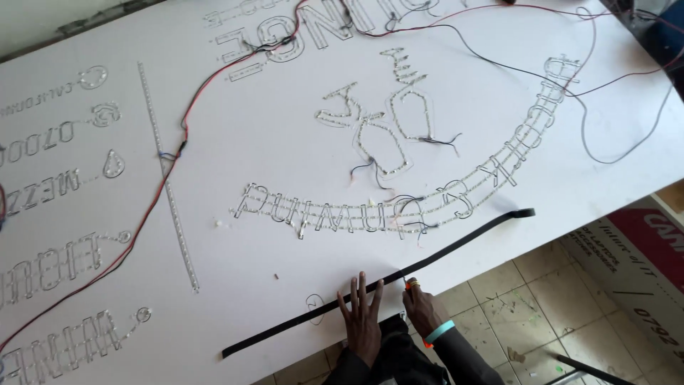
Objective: Wiring LED strips into sign letters on a fabrication board
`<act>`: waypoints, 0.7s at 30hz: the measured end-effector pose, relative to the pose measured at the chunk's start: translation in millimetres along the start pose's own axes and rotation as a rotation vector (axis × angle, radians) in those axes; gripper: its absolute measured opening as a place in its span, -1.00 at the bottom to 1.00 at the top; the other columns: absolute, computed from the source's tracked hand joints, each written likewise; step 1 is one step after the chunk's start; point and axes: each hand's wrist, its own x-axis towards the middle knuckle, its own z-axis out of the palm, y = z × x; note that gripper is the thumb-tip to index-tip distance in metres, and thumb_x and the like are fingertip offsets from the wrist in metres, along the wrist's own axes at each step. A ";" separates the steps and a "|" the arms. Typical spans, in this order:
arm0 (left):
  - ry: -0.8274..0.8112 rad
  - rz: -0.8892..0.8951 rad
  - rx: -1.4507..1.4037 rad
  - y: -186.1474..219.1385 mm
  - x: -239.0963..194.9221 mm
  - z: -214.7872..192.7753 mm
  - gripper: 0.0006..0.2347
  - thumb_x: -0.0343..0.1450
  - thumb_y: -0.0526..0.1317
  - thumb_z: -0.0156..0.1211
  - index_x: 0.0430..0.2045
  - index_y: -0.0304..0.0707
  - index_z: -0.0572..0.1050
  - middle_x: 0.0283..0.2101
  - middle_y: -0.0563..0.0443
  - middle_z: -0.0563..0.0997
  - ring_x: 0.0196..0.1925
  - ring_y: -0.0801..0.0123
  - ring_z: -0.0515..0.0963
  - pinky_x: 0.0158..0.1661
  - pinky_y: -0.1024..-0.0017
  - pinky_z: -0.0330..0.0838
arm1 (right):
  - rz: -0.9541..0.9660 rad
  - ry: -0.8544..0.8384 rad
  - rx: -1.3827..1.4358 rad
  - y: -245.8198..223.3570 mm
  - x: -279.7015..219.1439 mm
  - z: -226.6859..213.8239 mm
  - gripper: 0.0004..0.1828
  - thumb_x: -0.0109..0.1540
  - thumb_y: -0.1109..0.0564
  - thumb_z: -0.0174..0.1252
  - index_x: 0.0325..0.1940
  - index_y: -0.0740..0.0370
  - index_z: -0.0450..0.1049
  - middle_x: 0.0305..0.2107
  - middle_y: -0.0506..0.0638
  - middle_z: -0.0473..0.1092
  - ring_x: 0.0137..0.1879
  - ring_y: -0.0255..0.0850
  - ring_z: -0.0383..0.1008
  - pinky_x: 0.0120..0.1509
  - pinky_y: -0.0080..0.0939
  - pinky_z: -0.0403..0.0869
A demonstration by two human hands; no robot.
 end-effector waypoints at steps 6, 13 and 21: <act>-0.031 -0.040 -0.037 11.1 -0.6 14.5 0.23 -0.04 -0.50 0.25 0.71 0.26 -0.05 0.83 -0.28 -0.21 0.84 -0.14 -0.18 0.61 -0.39 -0.17 | -0.016 -0.083 -0.153 12.8 -0.7 -10.5 -0.55 0.54 -0.18 -0.07 0.30 0.20 0.37 -0.55 0.19 0.55 -0.51 0.15 0.51 -0.41 0.16 0.36; -0.011 -0.057 -0.014 24.9 9.2 7.4 0.20 -0.05 -0.47 0.25 0.70 0.15 -0.04 0.83 -0.26 -0.18 0.85 -0.12 -0.15 0.62 -0.40 -0.17 | 0.063 -0.195 -0.162 20.9 -7.4 -42.5 -0.45 0.54 -0.23 -0.07 0.50 0.09 0.27 -0.48 0.12 0.54 -0.48 0.12 0.45 -0.39 0.18 0.32; -0.024 0.091 -0.001 72.5 51.5 -1.7 0.20 0.08 -0.34 0.32 0.75 0.15 -0.23 0.83 -0.28 -0.33 0.83 -0.19 -0.27 0.62 -0.39 -0.27 | 0.081 -0.001 -0.100 53.6 26.4 -68.5 -0.50 0.53 -0.22 -0.11 0.46 0.04 0.28 -0.48 0.18 0.62 -0.48 0.18 0.53 -0.37 0.14 0.38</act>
